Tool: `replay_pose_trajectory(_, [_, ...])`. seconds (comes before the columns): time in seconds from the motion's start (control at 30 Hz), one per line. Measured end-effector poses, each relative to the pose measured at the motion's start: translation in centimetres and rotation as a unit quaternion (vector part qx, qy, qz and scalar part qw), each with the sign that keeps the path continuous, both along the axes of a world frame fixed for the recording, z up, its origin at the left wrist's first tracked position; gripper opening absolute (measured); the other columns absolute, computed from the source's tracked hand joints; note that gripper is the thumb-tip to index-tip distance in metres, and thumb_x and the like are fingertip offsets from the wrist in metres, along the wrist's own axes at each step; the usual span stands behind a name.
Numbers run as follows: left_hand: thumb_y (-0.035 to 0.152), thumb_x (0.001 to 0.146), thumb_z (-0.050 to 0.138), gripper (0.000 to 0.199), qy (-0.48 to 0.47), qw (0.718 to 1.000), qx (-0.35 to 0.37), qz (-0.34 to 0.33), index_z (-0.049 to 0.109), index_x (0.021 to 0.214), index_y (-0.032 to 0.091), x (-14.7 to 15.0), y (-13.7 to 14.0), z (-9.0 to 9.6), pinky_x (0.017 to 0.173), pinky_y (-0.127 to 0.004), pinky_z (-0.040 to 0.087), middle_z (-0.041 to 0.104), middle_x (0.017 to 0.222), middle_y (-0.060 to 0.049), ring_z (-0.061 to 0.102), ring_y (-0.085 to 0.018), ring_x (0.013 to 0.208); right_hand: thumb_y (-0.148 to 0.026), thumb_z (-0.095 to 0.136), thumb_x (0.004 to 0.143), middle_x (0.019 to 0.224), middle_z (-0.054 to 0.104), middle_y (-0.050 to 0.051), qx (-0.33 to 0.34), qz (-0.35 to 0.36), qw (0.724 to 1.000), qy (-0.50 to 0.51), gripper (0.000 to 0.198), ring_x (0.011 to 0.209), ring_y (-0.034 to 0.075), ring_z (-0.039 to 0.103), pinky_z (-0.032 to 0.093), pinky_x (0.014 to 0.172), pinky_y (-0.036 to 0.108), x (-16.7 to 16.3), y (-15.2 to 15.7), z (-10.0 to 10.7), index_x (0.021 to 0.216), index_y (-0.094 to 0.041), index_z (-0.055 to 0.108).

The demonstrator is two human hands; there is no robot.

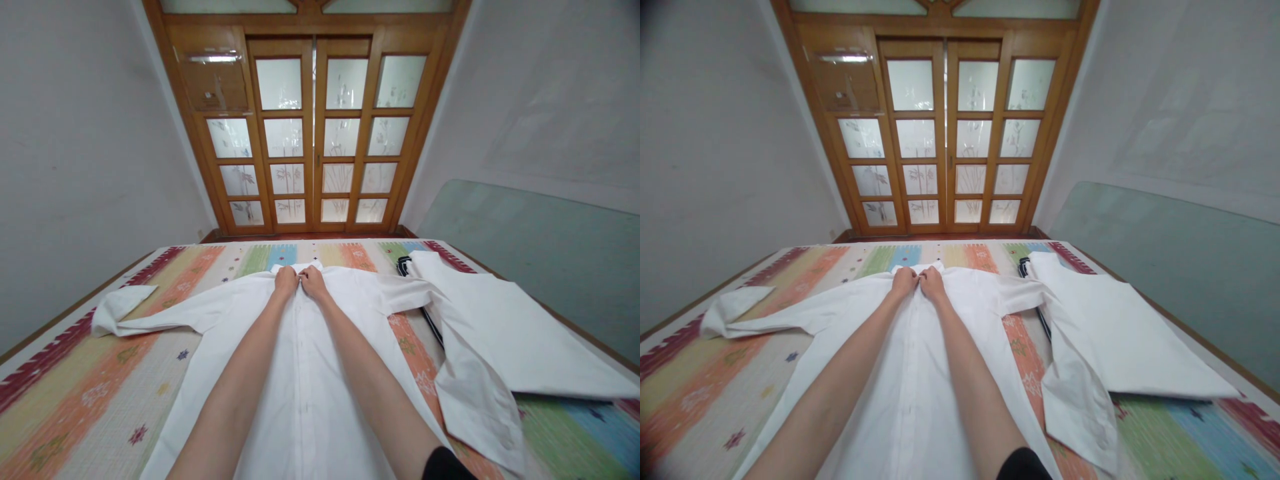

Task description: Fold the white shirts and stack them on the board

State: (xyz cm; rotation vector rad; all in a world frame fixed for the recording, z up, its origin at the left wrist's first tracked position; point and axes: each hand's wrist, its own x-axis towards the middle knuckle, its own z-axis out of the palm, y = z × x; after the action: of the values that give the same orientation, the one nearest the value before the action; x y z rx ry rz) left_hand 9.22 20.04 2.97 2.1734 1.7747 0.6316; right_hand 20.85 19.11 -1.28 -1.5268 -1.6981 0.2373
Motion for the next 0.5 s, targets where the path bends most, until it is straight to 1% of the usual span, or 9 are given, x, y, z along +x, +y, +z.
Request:
replay_pose_trajectory(0.1, [0.022, 0.080, 0.062, 0.015, 0.026, 0.999, 0.006, -0.019, 0.075, 0.078, 0.015, 0.1, 0.0, 0.3, 0.084, -0.030, 0.046, 0.072, 0.088, -0.018, 0.065, -0.025, 0.096, -0.007, 0.050, 0.080, 0.082, 0.059, 0.006, 0.006, -0.005, 1.000, 0.013, 0.023, 0.085, 0.018, 0.053, 0.040, 0.082, 0.028, 0.1, 0.2, -0.2, 0.079, -0.016, 0.070])
replay_pose_trajectory(0.27, [0.020, 0.075, 0.069, 0.008, 0.052, 0.998, 0.001, -0.042, 0.074, 0.079, 0.015, 0.2, 0.8, 0.9, 0.086, -0.031, 0.046, 0.071, 0.089, -0.017, 0.065, -0.027, 0.097, -0.005, 0.049, 0.078, 0.081, 0.057, 0.004, 0.023, -0.002, 0.999, 0.028, 0.024, 0.084, 0.017, 0.053, 0.041, 0.082, 0.029, 0.3, 0.4, -0.4, 0.078, -0.017, 0.069])
replay_pose_trajectory(0.5, [0.022, 0.068, 0.074, 0.022, 0.083, 0.995, -0.015, -0.044, 0.073, 0.087, 0.011, 0.2, 2.1, 1.6, 0.085, -0.033, 0.047, 0.070, 0.090, -0.020, 0.065, -0.030, 0.097, -0.003, 0.048, 0.075, 0.080, 0.058, 0.005, 0.026, -0.009, 0.999, 0.035, 0.025, 0.084, 0.018, 0.054, 0.042, 0.082, 0.029, 0.1, 0.4, -0.4, 0.078, -0.017, 0.069])
